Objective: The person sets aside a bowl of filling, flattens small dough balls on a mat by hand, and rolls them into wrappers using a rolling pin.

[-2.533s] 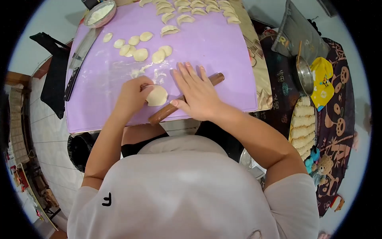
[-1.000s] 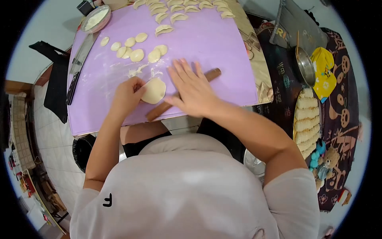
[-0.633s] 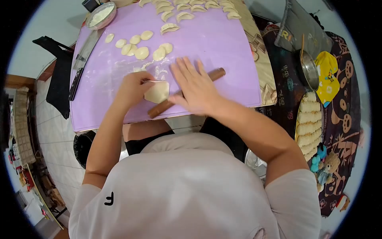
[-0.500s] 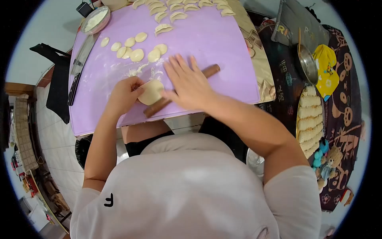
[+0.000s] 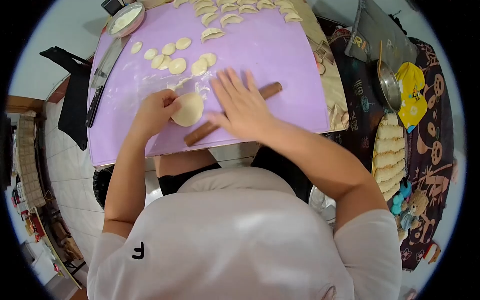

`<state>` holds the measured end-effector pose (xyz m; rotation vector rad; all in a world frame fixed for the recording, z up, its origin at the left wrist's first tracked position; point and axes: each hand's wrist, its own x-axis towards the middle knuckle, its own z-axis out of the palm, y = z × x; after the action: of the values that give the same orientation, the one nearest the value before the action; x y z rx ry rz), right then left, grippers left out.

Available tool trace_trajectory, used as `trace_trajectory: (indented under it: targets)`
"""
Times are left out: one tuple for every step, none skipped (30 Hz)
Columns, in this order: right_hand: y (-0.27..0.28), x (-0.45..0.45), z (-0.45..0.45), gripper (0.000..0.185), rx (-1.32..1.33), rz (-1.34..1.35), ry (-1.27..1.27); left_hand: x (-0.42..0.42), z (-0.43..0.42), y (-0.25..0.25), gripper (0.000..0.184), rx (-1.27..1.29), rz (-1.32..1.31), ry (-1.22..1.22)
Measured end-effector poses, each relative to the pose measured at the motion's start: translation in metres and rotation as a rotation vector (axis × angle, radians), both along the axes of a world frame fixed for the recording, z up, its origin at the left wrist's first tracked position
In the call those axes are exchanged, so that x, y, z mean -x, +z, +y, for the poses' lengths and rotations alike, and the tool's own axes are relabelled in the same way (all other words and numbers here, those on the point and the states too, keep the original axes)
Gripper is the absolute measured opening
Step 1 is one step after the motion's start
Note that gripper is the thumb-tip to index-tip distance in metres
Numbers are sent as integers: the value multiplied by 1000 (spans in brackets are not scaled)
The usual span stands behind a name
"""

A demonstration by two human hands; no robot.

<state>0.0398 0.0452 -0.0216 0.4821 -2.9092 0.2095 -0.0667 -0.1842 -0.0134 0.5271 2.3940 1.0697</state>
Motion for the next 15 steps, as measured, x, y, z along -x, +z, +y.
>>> trace_trajectory:
  targets:
    - [0,26,-7,77,-11,-4,-58,-1,-2,3,22,35,-6,-12]
    - [-5,57,-12,76,24,36,-77,-3,-1,8,22,61,82,-39]
    - [-10,87,-16,76,57,75,-92,-7,3,16,22,85,169,-62]
    - [-12,101,-20,76,90,114,-107,-10,6,21,22,110,256,-86]
    - [-15,101,-21,76,87,137,-88,-10,8,18,21,119,261,-78]
    - [-14,101,-21,76,81,164,-72,-5,12,14,21,126,269,-72]
    - [-11,101,-21,76,74,191,-57,-2,14,14,21,131,278,-67]
    - [-11,87,-18,76,49,153,-51,-2,14,14,20,123,240,-83]
    - [-6,55,-14,77,23,116,-46,-3,14,16,19,114,202,-98]
    - [-2,24,-10,78,-3,78,-40,-4,13,18,18,105,164,-113]
    - [5,-4,-6,77,19,38,-8,-3,7,14,18,9,117,-84]
    - [11,-24,-1,77,42,-3,25,-1,-3,13,19,-33,106,-31]
    - [12,-31,4,73,125,-33,45,1,-18,12,19,-71,95,21]
    - [11,-36,8,69,210,-59,64,5,-36,12,20,-107,90,70]
    - [9,-37,10,65,297,-85,81,12,-60,12,21,-78,46,132]
